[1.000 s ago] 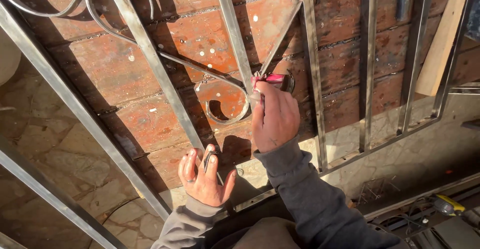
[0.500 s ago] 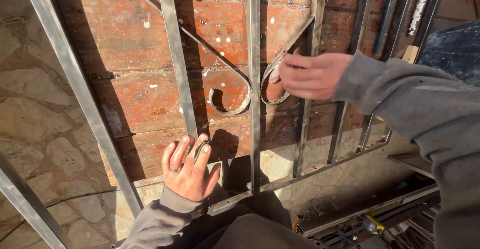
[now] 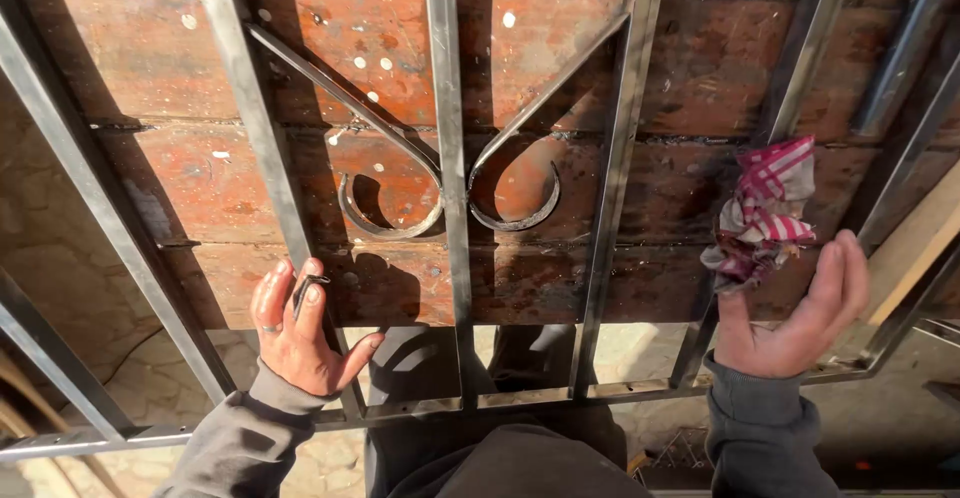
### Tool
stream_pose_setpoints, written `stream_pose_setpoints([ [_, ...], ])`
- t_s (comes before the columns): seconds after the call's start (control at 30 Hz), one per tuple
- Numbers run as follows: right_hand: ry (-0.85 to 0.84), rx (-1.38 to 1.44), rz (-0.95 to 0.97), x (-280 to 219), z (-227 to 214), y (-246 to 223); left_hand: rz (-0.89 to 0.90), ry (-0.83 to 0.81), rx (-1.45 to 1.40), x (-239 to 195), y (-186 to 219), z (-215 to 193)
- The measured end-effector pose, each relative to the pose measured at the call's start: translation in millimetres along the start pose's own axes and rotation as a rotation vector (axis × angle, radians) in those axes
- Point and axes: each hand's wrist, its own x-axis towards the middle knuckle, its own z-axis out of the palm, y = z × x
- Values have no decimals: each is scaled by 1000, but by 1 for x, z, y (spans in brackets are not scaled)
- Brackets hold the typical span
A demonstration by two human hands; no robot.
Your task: Cleaning and inspecting a decorative metal gate component on a workbench using a rag and liquid.
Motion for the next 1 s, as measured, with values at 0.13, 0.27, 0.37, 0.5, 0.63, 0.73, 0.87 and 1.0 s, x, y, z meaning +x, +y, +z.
stream_pose_setpoints([
  [0.13,-7,100,99,-49,20,49,-60,-104,110,-2,11,16],
  [0.27,-100,-16,7,-45,16,78,-76,-123,201,2,18,29],
  [0.37,-182,24,-21,-55,15,98,-163,-204,317,-1,25,30],
  [0.5,-99,70,-228,-48,23,124,-122,-164,393,3,34,34],
  [0.63,-108,114,-225,-54,21,130,-158,-186,469,11,40,36],
  [0.73,-46,181,-330,-47,21,132,-160,-200,493,15,45,38],
  [0.87,-161,190,-165,-49,13,121,-129,-184,521,21,56,39],
  [1.0,-111,240,-142,-48,9,121,-108,-184,578,31,73,40],
])
